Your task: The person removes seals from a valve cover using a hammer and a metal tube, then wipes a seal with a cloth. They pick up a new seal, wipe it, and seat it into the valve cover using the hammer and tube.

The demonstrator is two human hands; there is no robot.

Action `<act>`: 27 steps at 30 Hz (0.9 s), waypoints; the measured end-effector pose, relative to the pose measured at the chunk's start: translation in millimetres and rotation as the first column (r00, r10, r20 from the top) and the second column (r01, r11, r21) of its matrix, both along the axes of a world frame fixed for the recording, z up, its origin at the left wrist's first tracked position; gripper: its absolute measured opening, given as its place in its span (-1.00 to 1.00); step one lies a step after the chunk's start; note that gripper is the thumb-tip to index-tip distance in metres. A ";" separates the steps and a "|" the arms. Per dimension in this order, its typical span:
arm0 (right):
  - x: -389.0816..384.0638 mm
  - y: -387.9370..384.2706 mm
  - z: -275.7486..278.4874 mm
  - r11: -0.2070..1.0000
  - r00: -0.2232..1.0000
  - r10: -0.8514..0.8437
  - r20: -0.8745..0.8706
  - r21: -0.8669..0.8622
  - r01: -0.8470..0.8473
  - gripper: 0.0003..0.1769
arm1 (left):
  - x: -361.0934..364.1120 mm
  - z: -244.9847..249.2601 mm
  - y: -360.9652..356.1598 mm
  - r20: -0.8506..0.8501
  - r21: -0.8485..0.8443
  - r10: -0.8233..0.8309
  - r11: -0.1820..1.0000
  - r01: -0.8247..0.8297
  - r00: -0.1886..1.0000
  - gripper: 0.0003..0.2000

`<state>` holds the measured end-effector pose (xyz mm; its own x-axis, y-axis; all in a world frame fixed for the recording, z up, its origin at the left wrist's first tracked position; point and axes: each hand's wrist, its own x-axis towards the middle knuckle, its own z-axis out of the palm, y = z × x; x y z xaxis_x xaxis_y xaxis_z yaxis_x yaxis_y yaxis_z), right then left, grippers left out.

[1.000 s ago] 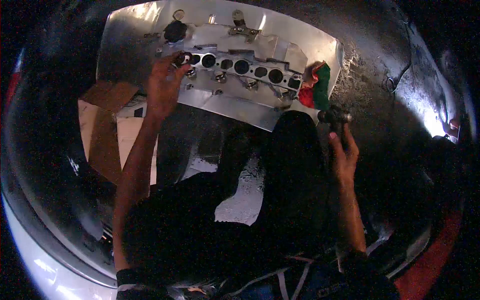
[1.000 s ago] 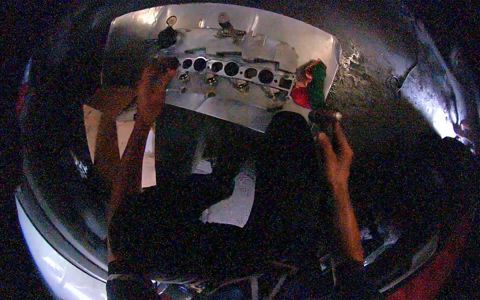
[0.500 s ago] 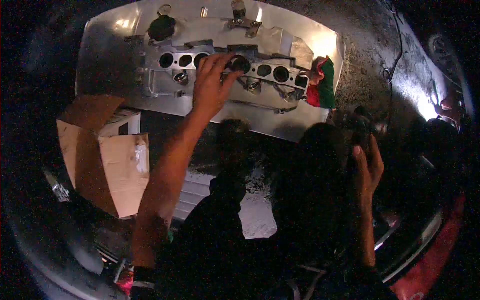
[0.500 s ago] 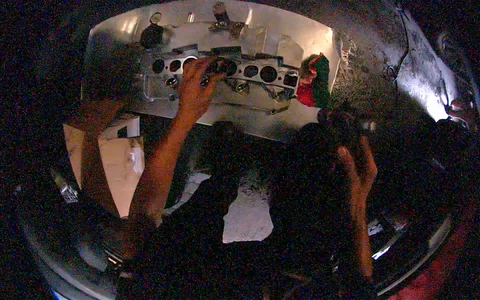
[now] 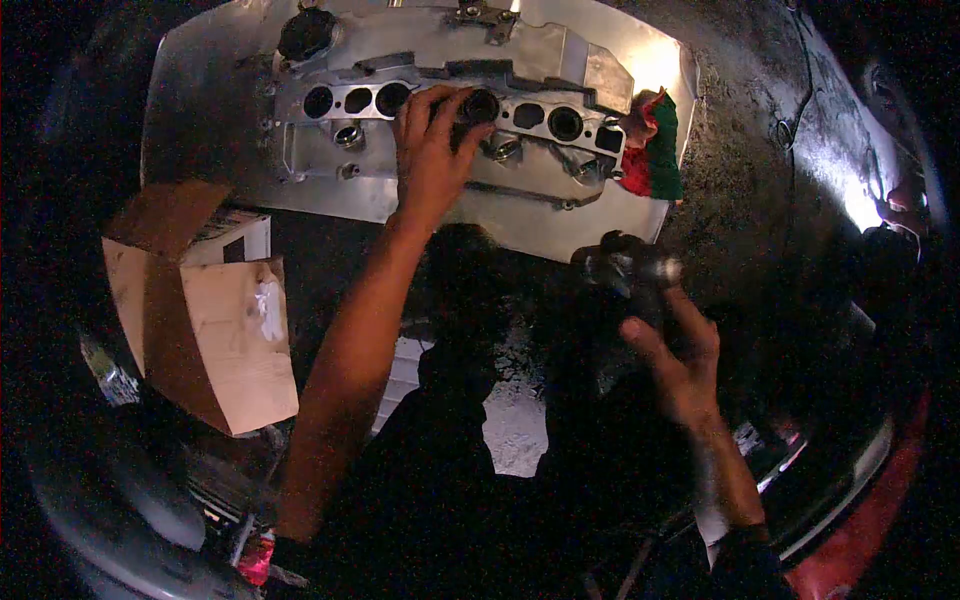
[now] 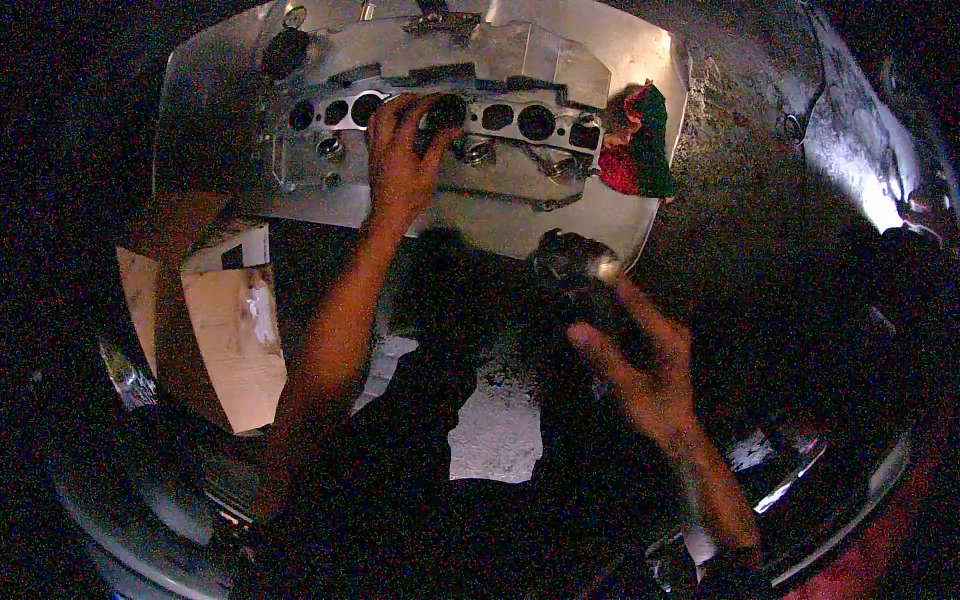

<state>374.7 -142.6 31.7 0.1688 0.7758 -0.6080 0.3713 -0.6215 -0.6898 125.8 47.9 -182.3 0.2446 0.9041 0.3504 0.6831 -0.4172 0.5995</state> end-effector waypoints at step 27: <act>-52.4 96.0 -75.2 0.960 0.998 0.065 0.015 0.271 -0.067 -0.20 | 10.6 -11.6 -6.5 0.113 0.103 0.173 0.977 -0.185 0.978 -0.28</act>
<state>322.3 -46.5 -43.5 0.1146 0.9212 -0.3719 0.4101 -0.3848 -0.8269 136.4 41.4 -193.9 0.0394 0.8834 0.4669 0.6900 -0.3620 0.6267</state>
